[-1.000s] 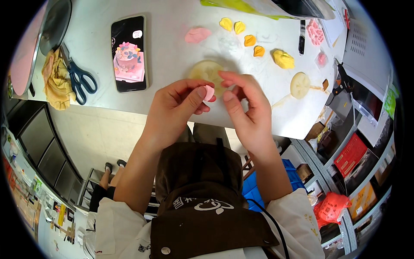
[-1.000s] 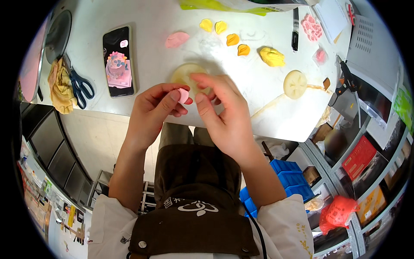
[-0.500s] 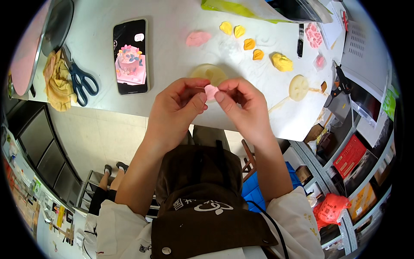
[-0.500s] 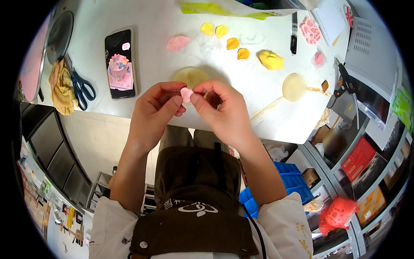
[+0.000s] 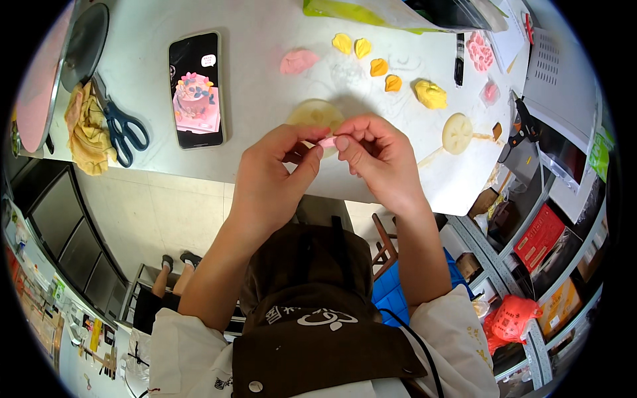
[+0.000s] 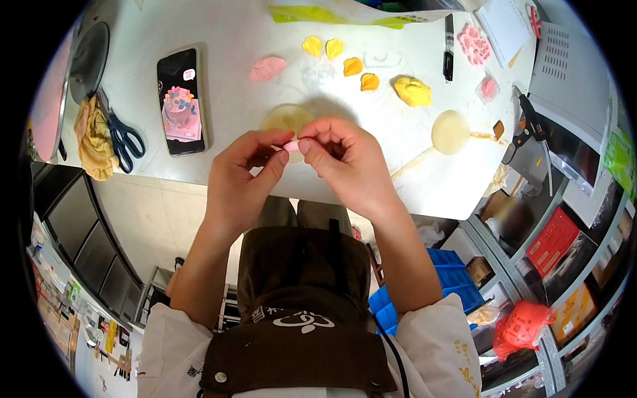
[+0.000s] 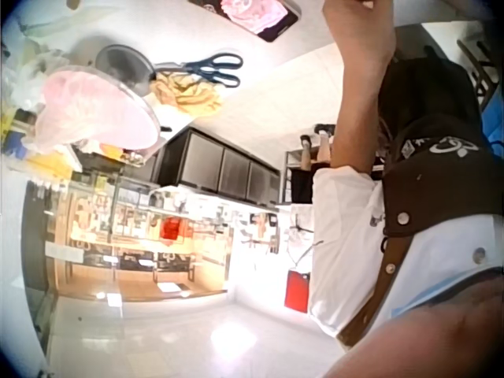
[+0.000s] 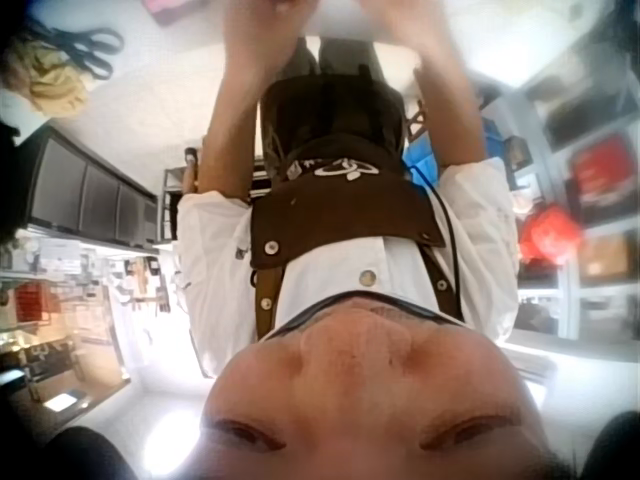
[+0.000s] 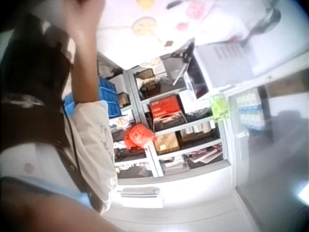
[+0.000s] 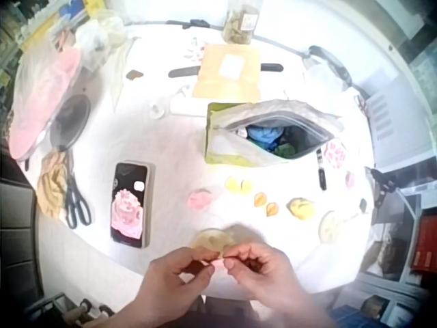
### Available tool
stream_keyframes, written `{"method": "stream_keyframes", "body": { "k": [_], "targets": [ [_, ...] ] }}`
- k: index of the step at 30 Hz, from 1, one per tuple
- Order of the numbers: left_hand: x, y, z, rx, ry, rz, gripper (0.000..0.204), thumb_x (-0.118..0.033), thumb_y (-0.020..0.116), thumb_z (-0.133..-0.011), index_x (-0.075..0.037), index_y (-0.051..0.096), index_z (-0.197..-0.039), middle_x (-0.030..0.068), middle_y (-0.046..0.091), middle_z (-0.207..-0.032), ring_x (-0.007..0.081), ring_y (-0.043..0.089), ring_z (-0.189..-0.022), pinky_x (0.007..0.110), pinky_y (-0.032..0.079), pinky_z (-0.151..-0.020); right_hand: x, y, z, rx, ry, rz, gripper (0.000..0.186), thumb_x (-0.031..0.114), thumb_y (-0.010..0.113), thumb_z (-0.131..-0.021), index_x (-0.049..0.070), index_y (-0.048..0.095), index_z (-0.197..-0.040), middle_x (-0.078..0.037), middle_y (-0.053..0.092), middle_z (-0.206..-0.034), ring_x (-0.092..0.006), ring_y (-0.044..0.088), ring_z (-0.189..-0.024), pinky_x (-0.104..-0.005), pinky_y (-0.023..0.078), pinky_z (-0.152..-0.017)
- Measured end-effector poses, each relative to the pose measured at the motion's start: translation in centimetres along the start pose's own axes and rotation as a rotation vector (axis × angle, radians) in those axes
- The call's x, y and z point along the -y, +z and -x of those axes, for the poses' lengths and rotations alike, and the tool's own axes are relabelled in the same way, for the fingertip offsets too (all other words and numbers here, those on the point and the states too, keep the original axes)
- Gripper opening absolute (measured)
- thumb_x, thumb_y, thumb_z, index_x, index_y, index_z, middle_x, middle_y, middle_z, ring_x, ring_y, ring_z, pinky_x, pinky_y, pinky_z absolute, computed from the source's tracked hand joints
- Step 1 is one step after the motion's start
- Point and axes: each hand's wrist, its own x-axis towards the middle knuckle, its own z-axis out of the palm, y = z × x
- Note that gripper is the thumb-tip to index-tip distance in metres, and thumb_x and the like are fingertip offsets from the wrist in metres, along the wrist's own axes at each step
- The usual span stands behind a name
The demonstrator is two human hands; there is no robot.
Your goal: The person shapes small pieces of yellow and pink clay into petal-like forms using a round mold on a white countertop. They repeatedly press, pinch, and smooth the clay, then place the finished pieces on the work surface.
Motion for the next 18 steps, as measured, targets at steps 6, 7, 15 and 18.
{"method": "stream_keyframes", "body": {
  "k": [6, 7, 15, 18],
  "targets": [
    [0.6, -0.4, -0.3, -0.129, 0.071, -0.205, 0.027, -0.005, 0.075, -0.098, -0.005, 0.074, -0.125, 0.0061, 0.078, -0.112, 0.0148, 0.069, -0.086, 0.030, 0.056, -0.076, -0.6, -1.4, -0.9, -0.072, -0.339, 0.562, 0.010, 0.004, 0.074, -0.102, 0.005, 0.072, -0.112, -0.005, 0.073, -0.100, -0.0148, 0.070, -0.085, -0.0290, 0.056, -0.074],
    [0.8, -0.5, -0.3, -0.144, 0.104, -0.261, 0.027, -0.006, 0.076, -0.096, -0.007, 0.075, -0.123, 0.0059, 0.078, -0.111, 0.0170, 0.071, -0.083, 0.031, 0.056, -0.073, -0.5, -1.5, -1.0, -0.048, -0.420, 0.691, 0.010, 0.003, 0.074, -0.101, 0.006, 0.073, -0.110, -0.006, 0.073, -0.100, -0.0177, 0.072, -0.084, -0.0309, 0.059, -0.075],
    [1.8, 0.5, -0.5, -0.143, 0.290, -0.479, 0.031, -0.003, 0.078, -0.092, -0.008, 0.075, -0.122, 0.0051, 0.076, -0.108, 0.0199, 0.064, -0.085, 0.032, 0.055, -0.078, -1.1, -0.5, -1.3, -0.121, -0.412, 0.702, 0.014, 0.002, 0.078, -0.095, 0.007, 0.072, -0.107, -0.008, 0.069, -0.099, -0.0268, 0.071, -0.085, -0.0365, 0.058, -0.073],
    [2.1, 0.6, -0.8, -0.163, 0.366, -0.554, 0.031, -0.002, 0.078, -0.091, -0.008, 0.075, -0.121, 0.0067, 0.074, -0.110, 0.0239, 0.066, -0.090, 0.035, 0.056, -0.079, -1.2, -0.9, -2.0, -0.126, -0.493, 0.765, 0.015, 0.002, 0.079, -0.092, 0.007, 0.072, -0.104, -0.009, 0.067, -0.097, -0.0294, 0.069, -0.085, -0.0387, 0.057, -0.072]
  ]
}}
